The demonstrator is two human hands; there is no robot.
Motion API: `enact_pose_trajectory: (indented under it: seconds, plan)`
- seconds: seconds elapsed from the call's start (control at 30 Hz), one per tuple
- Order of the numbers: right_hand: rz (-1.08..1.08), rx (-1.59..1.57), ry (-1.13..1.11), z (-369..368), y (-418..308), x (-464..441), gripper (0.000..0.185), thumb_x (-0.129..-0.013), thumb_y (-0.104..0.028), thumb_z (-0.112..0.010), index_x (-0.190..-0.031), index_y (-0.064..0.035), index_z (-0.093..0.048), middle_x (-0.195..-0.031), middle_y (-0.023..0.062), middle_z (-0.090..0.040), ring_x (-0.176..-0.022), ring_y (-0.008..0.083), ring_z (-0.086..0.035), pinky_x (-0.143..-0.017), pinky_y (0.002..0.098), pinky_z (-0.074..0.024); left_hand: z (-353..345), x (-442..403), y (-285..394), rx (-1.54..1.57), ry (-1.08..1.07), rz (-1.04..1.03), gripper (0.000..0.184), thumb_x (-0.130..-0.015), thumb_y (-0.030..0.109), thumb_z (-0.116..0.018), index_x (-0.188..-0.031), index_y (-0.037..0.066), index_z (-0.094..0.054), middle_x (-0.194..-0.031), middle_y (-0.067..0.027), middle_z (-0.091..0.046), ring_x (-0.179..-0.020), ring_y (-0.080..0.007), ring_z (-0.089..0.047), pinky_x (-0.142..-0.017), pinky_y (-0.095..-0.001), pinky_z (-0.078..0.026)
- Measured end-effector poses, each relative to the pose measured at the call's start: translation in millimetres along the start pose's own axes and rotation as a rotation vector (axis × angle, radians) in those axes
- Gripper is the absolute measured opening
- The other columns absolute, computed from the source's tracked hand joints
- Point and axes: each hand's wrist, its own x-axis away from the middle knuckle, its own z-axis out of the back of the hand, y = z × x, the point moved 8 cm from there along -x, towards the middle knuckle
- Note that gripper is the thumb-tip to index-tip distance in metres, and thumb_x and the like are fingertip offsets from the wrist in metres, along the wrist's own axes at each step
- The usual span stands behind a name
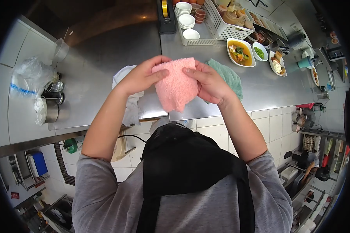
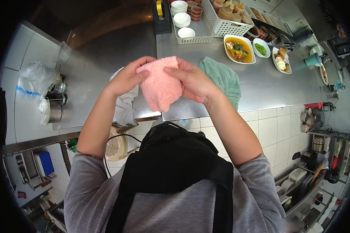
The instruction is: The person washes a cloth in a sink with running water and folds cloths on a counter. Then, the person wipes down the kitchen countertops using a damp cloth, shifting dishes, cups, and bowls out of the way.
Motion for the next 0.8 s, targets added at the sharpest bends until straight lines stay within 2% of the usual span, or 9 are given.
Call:
enact_pose_trajectory:
  seconds: [0.17, 0.23, 0.27, 0.33, 0.47, 0.6, 0.67, 0.73, 0.8]
  plan:
    - [0.151, -0.015, 0.176, 71, -14, -40, 0.037, -0.095, -0.019, -0.056, -0.125, -0.0004, -0.046, -0.121, 0.014, -0.057, -0.108, 0.0238, -0.06, -0.091, 0.0385, -0.0502, 41, -68, -31, -0.088, 0.104, 0.097, 0.036, -0.091, 0.029, -0.063, -0.113, 0.002, -0.059, -0.109, -0.005, -0.06, -0.09, -0.0127, -0.058, -0.083, -0.0282, -0.047]
    - [0.36, 0.996, 0.714, 141, -30, -31, 0.036, -0.091, -0.023, -0.061, -0.121, -0.0042, -0.054, -0.125, 0.0147, -0.056, -0.11, 0.0292, -0.059, -0.089, 0.0423, -0.0482, 75, -107, -90, -0.34, 0.316, 0.117, 0.037, -0.089, 0.032, -0.064, -0.116, 0.006, -0.059, -0.114, -0.0079, -0.06, -0.096, -0.0168, -0.059, -0.083, -0.0314, -0.048]
    - [0.364, 0.995, 0.722, 159, -16, -20, 0.036, -0.091, -0.023, -0.061, -0.121, -0.0042, -0.054, -0.125, 0.0147, -0.056, -0.11, 0.0292, -0.059, -0.089, 0.0423, -0.0482, 94, -112, -101, -0.594, 0.534, 0.127, 0.039, -0.088, 0.034, -0.065, -0.118, 0.01, -0.06, -0.119, -0.0108, -0.06, -0.101, -0.0209, -0.06, -0.083, -0.0346, -0.049]
    - [0.444, 2.068, 0.614, 141, 12, 3, 0.034, -0.087, -0.027, -0.064, -0.115, -0.0081, -0.062, -0.124, 0.0144, -0.058, -0.112, 0.0333, -0.056, -0.091, 0.0437, -0.0447, 79, -118, -98, -0.745, 0.489, 0.083, 0.042, -0.088, 0.035, -0.065, -0.123, 0.015, -0.057, -0.125, -0.0119, -0.055, -0.108, -0.0249, -0.058, -0.088, -0.0364, -0.047]
    - [0.778, 1.451, 0.791, 102, -27, 65, 0.021, -0.083, -0.017, -0.068, -0.103, -0.0087, -0.066, -0.114, 0.0115, -0.063, -0.108, 0.0295, -0.058, -0.089, 0.0333, -0.0451, 17, -121, -130, -1.1, 0.187, -0.03, 0.055, -0.091, 0.037, -0.059, -0.14, 0.023, -0.041, -0.14, -0.0144, -0.044, -0.132, -0.0318, -0.04, -0.107, -0.0412, -0.035]
    - [1.204, 0.888, 0.857, 5, -111, 214, 0.003, -0.087, -0.004, -0.059, -0.088, -0.0014, -0.06, -0.082, 0.0055, -0.06, -0.08, 0.0163, -0.059, -0.067, 0.0279, -0.0465, 14, -109, -148, -1.151, -0.097, 0.028, 0.067, -0.091, 0.054, -0.049, -0.149, 0.036, -0.021, -0.157, -0.0079, -0.013, -0.146, -0.0229, -0.005, -0.117, -0.0471, -0.009]
    - [1.321, 0.789, 0.165, -52, -140, 324, 0.049, -0.093, -0.048, -0.047, -0.104, -0.0018, -0.06, -0.11, 0.0254, -0.055, -0.109, 0.0346, -0.051, -0.106, 0.0472, -0.0318, 15, -105, -136, -1.254, -0.097, -0.04, 0.063, -0.091, 0.051, -0.051, -0.146, 0.033, -0.029, -0.155, -0.009, -0.02, -0.145, -0.0245, -0.012, -0.116, -0.0458, -0.015]
    - [0.934, 1.278, 0.03, -155, -180, 342, 0.035, -0.094, -0.042, -0.056, -0.092, -0.007, -0.061, -0.082, -0.0023, -0.058, -0.078, 0.0088, -0.05, -0.076, 0.0299, -0.0439, 13, -103, -125, -1.372, -0.09, -0.108, 0.058, -0.091, 0.048, -0.053, -0.144, 0.029, -0.037, -0.152, -0.0101, -0.028, -0.143, -0.026, -0.02, -0.114, -0.0444, -0.021]
    - [1.019, 1.5, -0.015, -192, -178, 330, 0.036, -0.094, -0.042, -0.056, -0.09, -0.0072, -0.06, -0.081, -0.0025, -0.057, -0.077, 0.0087, -0.049, -0.075, 0.0294, -0.0434, 0, -112, -99, -1.12, 0.047, -0.278, 0.049, -0.089, 0.037, -0.062, -0.133, 0.018, -0.052, -0.137, -0.0145, -0.046, -0.129, -0.0299, -0.041, -0.104, -0.041, -0.036]
